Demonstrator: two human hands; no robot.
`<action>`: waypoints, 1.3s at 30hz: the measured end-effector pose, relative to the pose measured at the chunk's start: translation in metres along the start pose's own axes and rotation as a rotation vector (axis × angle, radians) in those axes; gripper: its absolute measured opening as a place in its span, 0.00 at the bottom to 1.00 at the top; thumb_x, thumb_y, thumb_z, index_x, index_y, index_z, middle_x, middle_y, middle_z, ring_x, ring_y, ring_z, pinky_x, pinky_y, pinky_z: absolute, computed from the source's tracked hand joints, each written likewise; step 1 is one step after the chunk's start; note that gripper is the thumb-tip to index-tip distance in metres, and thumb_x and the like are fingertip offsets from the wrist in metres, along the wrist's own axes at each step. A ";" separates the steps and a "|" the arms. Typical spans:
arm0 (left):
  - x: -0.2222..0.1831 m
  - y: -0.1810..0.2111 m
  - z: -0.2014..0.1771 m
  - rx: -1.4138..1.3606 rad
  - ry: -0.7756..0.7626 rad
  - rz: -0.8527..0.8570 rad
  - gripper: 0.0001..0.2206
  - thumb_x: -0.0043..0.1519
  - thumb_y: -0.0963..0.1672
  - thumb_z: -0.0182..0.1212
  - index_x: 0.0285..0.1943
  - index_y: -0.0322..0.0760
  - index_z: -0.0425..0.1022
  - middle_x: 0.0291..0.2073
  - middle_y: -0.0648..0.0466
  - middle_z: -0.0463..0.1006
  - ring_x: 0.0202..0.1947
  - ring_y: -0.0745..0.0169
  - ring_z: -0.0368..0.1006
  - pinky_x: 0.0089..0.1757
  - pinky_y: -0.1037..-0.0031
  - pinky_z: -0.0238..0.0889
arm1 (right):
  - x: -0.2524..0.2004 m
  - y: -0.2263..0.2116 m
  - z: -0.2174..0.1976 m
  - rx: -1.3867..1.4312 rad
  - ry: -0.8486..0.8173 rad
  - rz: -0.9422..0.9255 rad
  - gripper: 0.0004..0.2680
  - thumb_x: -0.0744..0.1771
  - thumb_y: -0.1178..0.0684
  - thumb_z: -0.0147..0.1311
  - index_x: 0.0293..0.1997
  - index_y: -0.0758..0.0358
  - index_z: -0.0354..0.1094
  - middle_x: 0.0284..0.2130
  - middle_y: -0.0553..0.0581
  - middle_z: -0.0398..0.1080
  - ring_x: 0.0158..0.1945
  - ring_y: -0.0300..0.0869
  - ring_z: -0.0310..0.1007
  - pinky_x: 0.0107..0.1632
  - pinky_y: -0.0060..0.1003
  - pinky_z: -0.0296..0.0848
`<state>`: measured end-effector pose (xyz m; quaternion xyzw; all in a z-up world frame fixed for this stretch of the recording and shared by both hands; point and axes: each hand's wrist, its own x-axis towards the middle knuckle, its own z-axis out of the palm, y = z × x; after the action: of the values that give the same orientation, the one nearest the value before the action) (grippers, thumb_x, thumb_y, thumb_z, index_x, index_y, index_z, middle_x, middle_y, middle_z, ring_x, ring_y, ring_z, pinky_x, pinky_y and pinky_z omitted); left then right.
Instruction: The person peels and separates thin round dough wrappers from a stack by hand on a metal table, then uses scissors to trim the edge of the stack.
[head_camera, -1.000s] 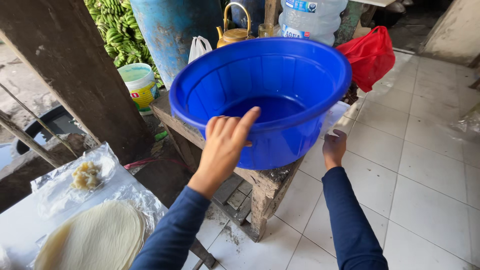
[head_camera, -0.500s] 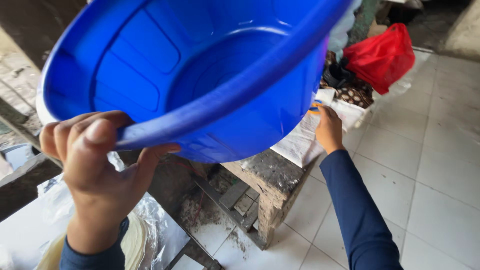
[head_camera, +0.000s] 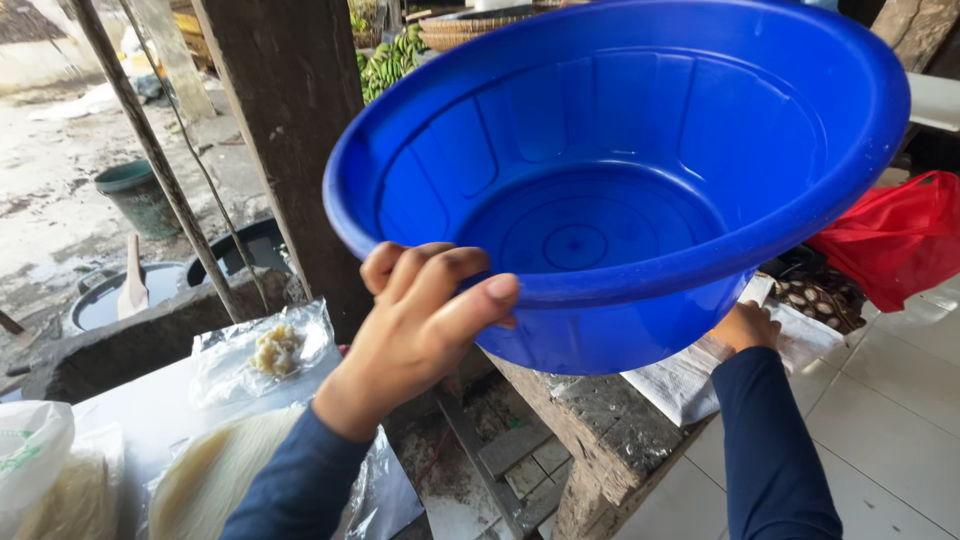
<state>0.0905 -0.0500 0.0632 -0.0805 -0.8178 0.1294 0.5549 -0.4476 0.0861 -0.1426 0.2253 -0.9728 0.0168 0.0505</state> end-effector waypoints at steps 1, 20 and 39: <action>-0.002 0.002 0.011 -0.012 -0.021 -0.006 0.26 0.61 0.46 0.71 0.68 0.55 0.64 0.52 0.53 0.76 0.54 0.54 0.72 0.54 0.60 0.53 | 0.001 0.004 -0.001 -0.037 -0.033 -0.011 0.22 0.63 0.38 0.65 0.61 0.52 0.70 0.59 0.57 0.70 0.65 0.54 0.66 0.63 0.50 0.66; -0.028 0.071 0.160 -0.002 -0.221 -0.019 0.30 0.69 0.41 0.56 0.80 0.63 0.56 0.48 0.61 0.73 0.50 0.63 0.70 0.55 0.59 0.60 | -0.341 0.078 0.084 1.781 0.432 0.006 0.14 0.72 0.59 0.48 0.66 0.70 0.55 0.53 0.65 0.67 0.51 0.47 0.73 0.58 0.47 0.74; -0.343 0.116 -0.245 0.094 0.227 -1.433 0.27 0.61 0.41 0.65 0.69 0.36 0.61 0.56 0.47 0.75 0.57 0.57 0.74 0.56 0.65 0.66 | -0.600 -0.215 0.086 1.205 -0.027 -1.016 0.16 0.59 0.62 0.68 0.51 0.62 0.76 0.45 0.58 0.78 0.45 0.44 0.82 0.48 0.39 0.79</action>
<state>0.4444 -0.0033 -0.1902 0.4859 -0.6008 -0.2399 0.5877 0.1749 0.1500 -0.2897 0.6311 -0.5744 0.5134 -0.0905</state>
